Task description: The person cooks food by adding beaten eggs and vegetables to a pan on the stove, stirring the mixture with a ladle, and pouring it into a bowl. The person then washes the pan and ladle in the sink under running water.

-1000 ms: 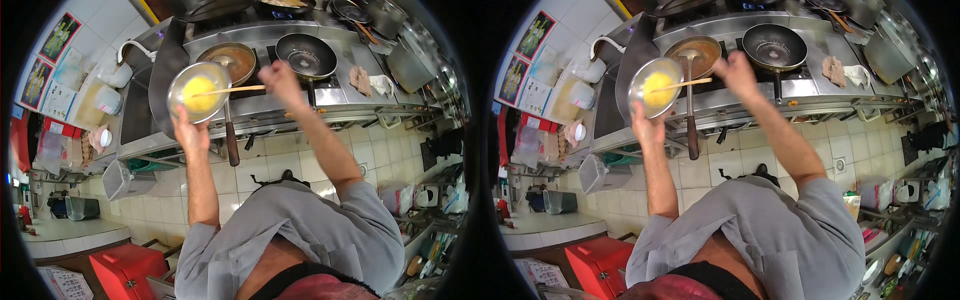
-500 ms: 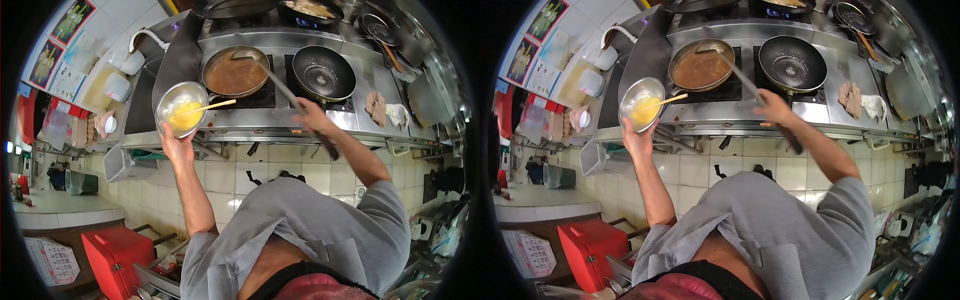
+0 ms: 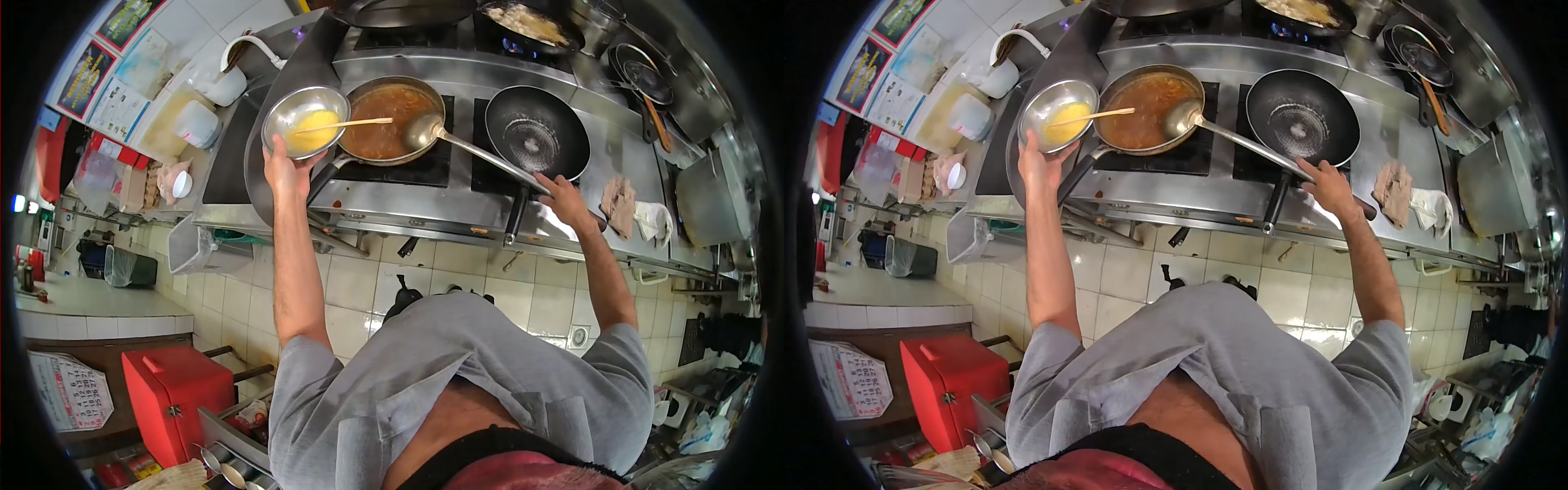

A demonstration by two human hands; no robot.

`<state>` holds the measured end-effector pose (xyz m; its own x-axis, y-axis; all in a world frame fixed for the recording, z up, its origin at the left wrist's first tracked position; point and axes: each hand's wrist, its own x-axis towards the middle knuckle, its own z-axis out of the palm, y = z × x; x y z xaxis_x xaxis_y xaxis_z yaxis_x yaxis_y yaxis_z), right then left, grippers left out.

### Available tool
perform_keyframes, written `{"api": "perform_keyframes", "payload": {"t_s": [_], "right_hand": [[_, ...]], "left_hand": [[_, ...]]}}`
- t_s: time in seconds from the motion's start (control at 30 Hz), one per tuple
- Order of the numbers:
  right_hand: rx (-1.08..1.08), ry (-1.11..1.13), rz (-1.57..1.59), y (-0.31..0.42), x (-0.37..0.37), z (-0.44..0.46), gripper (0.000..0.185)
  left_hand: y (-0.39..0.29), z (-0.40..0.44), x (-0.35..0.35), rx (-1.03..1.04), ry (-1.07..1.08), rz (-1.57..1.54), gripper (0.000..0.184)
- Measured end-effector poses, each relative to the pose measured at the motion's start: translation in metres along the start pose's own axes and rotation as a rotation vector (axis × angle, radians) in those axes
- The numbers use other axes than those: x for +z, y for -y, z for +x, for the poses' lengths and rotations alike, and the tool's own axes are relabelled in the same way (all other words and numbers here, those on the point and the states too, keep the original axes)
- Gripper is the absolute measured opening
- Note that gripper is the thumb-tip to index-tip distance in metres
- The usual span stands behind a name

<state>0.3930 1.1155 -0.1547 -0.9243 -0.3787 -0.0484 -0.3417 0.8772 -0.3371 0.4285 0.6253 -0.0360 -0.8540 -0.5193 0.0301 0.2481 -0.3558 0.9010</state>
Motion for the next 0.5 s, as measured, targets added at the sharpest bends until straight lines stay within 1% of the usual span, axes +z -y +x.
{"api": "perform_keyframes", "payload": {"t_s": [0.07, 0.1, 0.13, 0.2, 0.27, 0.33, 0.4, 0.43, 0.5], "right_hand": [[0.021, -0.094, -0.239, 0.015, -0.006, 0.001, 0.059], [0.107, -0.013, -0.333, 0.027, -0.016, 0.001, 0.058], [0.102, -0.015, -0.336, 0.040, -0.021, 0.010, 0.058], [-0.082, -0.283, -0.074, 0.067, -0.028, 0.036, 0.056], [-0.241, -0.474, 0.216, 0.151, -0.049, 0.066, 0.051], [-0.385, -0.553, 0.365, 0.218, -0.055, 0.098, 0.046], [-0.387, -0.467, 0.409, 0.259, -0.049, 0.131, 0.043], [-0.381, -0.478, 0.402, 0.268, -0.042, 0.149, 0.043], [-0.529, -0.231, 0.397, 0.278, -0.030, 0.181, 0.040]], "left_hand": [[-0.001, 0.011, 0.004, 0.015, 0.004, 0.010, 0.041], [-0.001, 0.016, 0.004, 0.021, 0.006, 0.024, 0.040], [0.000, 0.021, 0.005, 0.025, 0.003, 0.020, 0.040], [0.002, 0.031, 0.007, 0.049, 0.066, 0.016, 0.039], [0.007, 0.039, 0.012, 0.059, 0.077, 0.001, 0.039], [0.011, 0.049, 0.020, 0.046, 0.116, -0.043, 0.038], [0.015, 0.061, 0.025, 0.032, 0.135, -0.048, 0.037], [0.019, 0.069, 0.027, 0.040, 0.119, -0.021, 0.036], [0.019, 0.078, 0.031, 0.051, 0.114, -0.005, 0.036]]}}
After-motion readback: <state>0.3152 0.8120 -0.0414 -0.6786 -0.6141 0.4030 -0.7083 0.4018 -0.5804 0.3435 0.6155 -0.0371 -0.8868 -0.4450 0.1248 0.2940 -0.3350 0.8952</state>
